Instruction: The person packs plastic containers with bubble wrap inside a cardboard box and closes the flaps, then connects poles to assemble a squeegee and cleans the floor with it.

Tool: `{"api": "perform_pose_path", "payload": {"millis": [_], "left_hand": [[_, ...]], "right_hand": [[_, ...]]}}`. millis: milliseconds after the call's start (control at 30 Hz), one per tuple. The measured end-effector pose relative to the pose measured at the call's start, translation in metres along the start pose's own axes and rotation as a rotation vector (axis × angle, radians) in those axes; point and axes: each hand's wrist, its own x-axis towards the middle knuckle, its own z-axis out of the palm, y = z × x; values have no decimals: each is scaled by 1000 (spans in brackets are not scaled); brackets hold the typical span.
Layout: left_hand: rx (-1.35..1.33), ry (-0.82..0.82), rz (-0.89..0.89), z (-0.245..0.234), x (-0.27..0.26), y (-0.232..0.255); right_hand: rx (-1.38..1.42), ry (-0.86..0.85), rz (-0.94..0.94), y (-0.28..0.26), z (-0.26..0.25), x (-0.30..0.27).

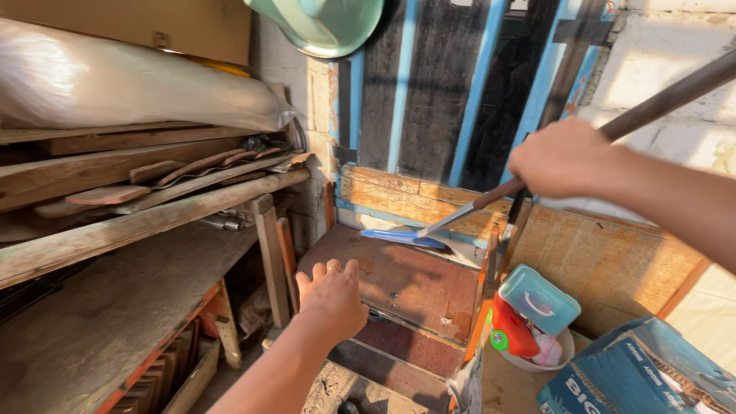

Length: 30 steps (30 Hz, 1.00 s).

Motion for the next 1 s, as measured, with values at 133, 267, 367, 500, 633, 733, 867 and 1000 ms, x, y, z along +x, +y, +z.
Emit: {"api": "perform_pose_path", "payload": {"millis": [133,267,367,500,633,733,867,1000], "left_hand": [[-44,-118,69,26,22,49],[-128,-136,199,54,36,94],[-165,-129,289,65,40,125],[-236,-155,331,59,42,153],[-280,-57,364,46,55,157],[-273,-36,371,45,64,151],[-273,28,408,49,64,133],[-298,-117,431,53,58,115]], "right_hand": [[-10,-23,-193,-46,90,4],[115,-86,-123,-38,104,-30],[158,-73,-171,-14,65,-58],[253,-338,-3,39,-5,-62],[264,-326,139,83,-38,-59],[244,-279,223,79,-24,-47],[217,-130,158,19,41,-25],[148,-114,-3,-74,88,-30]]}}
